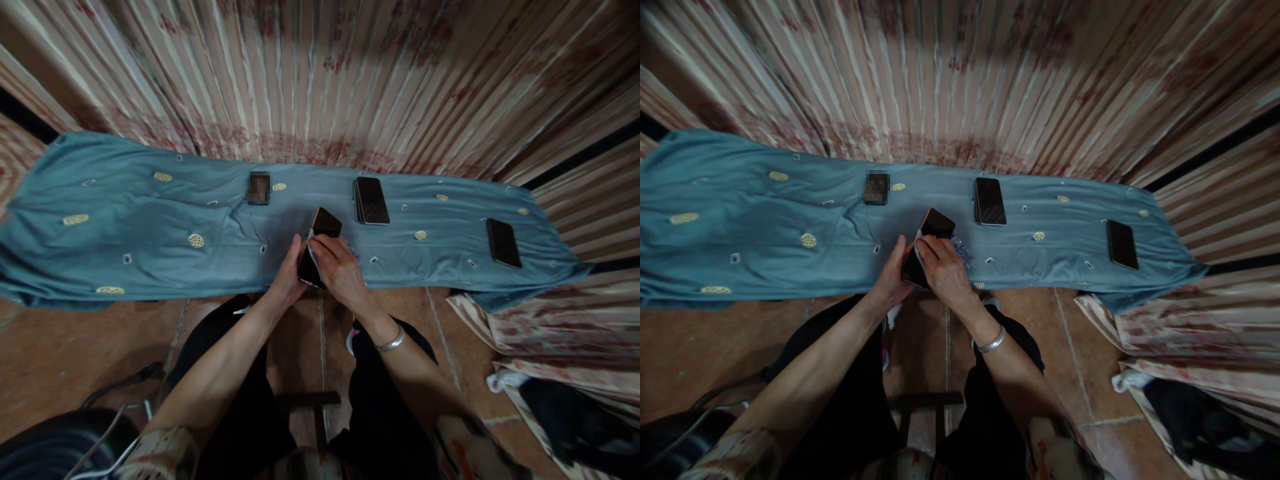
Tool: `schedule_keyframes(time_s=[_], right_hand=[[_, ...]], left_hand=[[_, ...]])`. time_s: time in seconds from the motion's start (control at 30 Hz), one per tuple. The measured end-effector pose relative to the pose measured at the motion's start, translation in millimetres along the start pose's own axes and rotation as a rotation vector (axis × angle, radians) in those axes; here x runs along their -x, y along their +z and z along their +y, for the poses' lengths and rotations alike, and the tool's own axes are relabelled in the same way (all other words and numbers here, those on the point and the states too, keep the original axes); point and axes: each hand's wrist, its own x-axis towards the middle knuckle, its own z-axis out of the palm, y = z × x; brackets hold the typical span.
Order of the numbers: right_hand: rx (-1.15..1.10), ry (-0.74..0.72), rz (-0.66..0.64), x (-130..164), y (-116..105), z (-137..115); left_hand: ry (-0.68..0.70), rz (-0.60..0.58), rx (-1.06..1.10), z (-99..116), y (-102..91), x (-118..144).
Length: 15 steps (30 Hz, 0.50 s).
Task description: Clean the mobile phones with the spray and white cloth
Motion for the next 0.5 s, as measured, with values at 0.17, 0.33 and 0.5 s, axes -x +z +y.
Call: schedule_keyframes(time_s=[0.17, 0.33, 0.5], right_hand=[[-0.022, -0.017, -0.014, 1.1, -2.7, -6.0], [-0.062, -0.078, -0.060, 5.7, -3.9, -24.7], [-0.083, -0.106, -0.087, 7.6, -3.6, -33.0]], left_hand=[[-0.001, 0.015, -0.010, -0.2, -3.5, -1.5], [0.035, 0.082, -0.013, 1.7, -13.6, -5.0], [0.042, 0.057, -0.030, 4.5, -14.5, -4.9]])
